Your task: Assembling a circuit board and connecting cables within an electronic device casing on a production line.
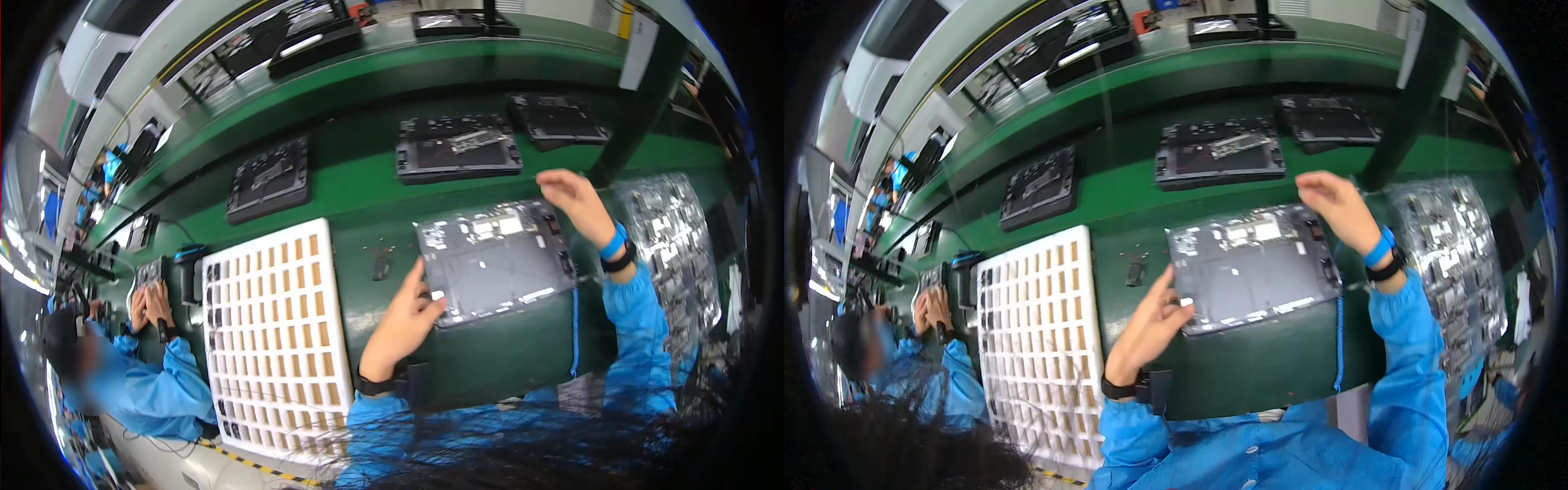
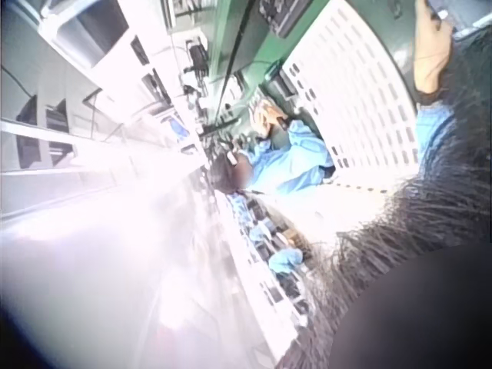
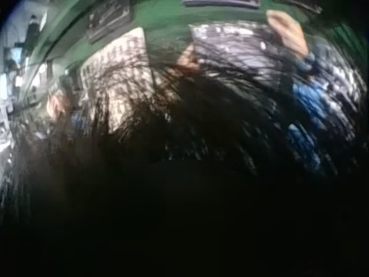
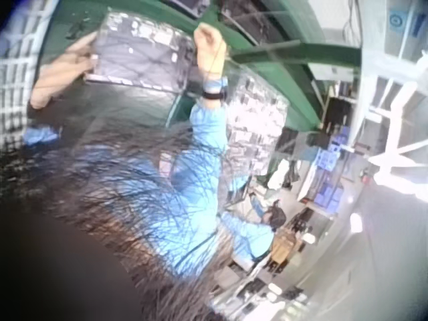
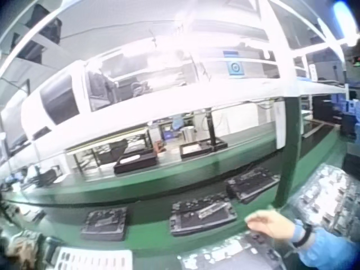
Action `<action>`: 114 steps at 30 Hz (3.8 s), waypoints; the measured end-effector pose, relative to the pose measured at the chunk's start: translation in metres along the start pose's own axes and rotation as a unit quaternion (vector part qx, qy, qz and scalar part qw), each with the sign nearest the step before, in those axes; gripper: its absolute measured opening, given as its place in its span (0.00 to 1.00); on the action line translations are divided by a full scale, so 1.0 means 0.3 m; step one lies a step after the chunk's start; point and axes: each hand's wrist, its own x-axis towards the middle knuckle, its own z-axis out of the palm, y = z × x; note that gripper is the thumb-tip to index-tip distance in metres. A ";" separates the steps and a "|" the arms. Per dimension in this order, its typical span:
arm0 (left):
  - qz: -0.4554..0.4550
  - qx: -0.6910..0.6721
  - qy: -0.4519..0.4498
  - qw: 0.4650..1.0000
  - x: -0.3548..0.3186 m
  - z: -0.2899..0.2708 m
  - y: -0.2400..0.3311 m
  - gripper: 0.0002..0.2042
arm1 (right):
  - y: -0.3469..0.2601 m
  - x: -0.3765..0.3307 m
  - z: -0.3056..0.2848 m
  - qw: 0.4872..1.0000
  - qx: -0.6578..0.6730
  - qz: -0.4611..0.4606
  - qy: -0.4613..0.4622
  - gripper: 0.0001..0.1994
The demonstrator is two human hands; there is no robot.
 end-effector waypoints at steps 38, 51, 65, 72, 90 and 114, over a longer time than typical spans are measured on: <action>0.014 0.040 0.085 0.995 0.142 0.122 0.121 0.10 | -0.015 -0.197 0.130 0.972 -0.151 -0.148 -0.099 0.09; 0.055 0.071 0.077 0.993 0.142 0.174 0.087 0.05 | -0.039 -0.277 0.150 0.988 -0.017 -0.090 -0.125 0.12; 0.006 0.120 0.096 0.988 0.147 0.215 0.090 0.04 | 0.015 -0.304 0.124 0.995 0.080 0.018 -0.048 0.16; 0.041 0.146 0.105 0.983 0.152 0.224 0.074 0.05 | 0.011 -0.303 0.117 0.994 0.087 0.032 -0.064 0.16; 0.013 0.164 0.074 0.983 0.160 0.219 0.065 0.04 | 0.018 -0.291 0.106 0.993 0.089 0.015 -0.080 0.15; 0.163 0.352 0.080 0.918 0.164 0.228 0.041 0.08 | 0.005 -0.293 0.082 0.994 0.044 0.039 -0.097 0.17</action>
